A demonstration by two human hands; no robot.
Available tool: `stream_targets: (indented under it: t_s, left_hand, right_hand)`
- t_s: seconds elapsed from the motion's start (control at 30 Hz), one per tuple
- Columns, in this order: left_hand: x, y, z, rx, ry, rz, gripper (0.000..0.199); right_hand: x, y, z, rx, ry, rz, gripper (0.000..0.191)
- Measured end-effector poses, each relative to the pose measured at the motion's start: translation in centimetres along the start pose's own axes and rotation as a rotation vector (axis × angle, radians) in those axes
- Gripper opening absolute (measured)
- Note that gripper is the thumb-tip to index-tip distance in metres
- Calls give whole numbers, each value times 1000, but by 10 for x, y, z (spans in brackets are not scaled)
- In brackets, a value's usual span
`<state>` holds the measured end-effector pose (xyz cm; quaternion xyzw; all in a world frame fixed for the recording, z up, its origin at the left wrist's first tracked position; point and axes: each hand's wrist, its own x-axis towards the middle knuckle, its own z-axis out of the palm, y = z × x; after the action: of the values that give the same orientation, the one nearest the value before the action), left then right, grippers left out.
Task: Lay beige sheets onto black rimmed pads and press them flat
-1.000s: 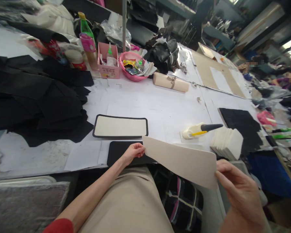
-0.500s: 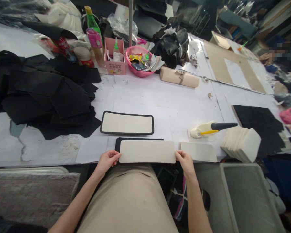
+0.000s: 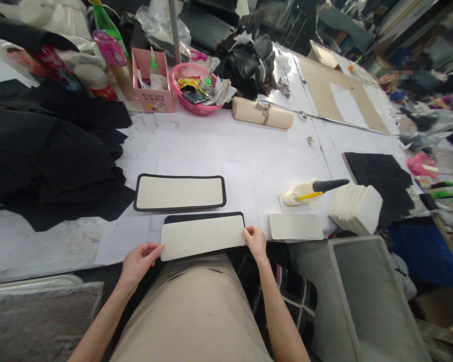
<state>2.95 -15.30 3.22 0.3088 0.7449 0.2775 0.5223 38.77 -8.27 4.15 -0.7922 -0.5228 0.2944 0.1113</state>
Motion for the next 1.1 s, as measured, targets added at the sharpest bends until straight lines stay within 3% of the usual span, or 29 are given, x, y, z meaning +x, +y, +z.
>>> stream_targets:
  t_s: [0.43,1.1]
  left_hand:
    - [8,5,8,3,44,31,45]
    - [21,-8,19,27,88,-2,44]
  right_hand:
    - [13,3,13,-182,36,18,20]
    - [21,9,16,-214,-9,54,23]
